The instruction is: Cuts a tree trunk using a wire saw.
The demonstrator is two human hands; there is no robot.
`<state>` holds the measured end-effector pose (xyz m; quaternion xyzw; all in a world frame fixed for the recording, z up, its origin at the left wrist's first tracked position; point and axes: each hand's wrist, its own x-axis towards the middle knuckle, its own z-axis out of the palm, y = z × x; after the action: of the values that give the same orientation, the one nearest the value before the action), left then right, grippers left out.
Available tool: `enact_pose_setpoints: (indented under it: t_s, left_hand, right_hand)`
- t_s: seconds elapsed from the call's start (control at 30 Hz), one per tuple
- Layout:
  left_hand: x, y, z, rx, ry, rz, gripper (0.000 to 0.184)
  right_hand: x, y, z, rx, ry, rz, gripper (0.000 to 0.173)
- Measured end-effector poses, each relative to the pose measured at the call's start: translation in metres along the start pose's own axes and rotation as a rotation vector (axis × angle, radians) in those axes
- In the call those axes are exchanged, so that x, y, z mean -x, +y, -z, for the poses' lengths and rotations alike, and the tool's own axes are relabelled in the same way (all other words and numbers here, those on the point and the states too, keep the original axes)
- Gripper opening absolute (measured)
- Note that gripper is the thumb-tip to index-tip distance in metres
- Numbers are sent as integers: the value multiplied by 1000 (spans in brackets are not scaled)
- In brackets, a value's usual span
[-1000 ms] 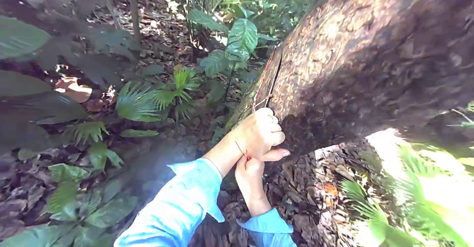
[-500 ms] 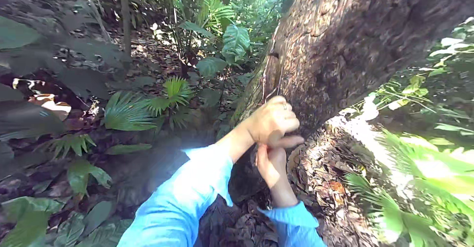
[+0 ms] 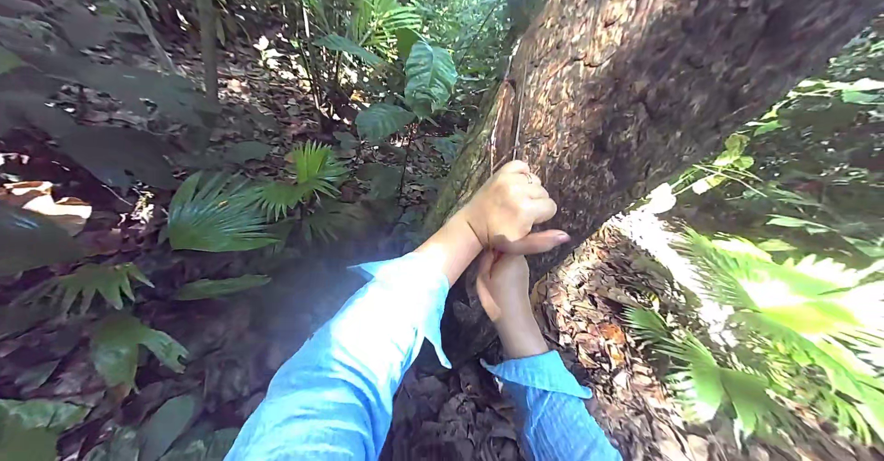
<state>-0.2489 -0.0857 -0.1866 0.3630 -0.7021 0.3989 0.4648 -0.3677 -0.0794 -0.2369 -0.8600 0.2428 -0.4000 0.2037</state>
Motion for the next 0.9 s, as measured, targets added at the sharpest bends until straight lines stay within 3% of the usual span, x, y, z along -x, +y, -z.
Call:
enact_pose_setpoints:
  t_s: [0.33, 0.47, 0.63, 0.8, 0.9]
  left_hand:
    - [-1, 13, 3, 12, 72, -7, 63]
    - [-13, -2, 13, 81, -53, -32, 61]
    - [9, 34, 9, 84, -55, 42, 67]
    - [15, 16, 1, 83, -2, -5, 61]
    - [31, 32, -3, 56, -3, -13, 68]
  right_hand:
    - [12, -15, 13, 38, -37, -28, 24]
    - [-1, -22, 14, 30, -49, -30, 25]
    - [38, -6, 13, 62, -25, 34, 23]
    - [23, 7, -4, 12, 6, 64, 20]
    - [43, 22, -13, 28, 46, 115, 25]
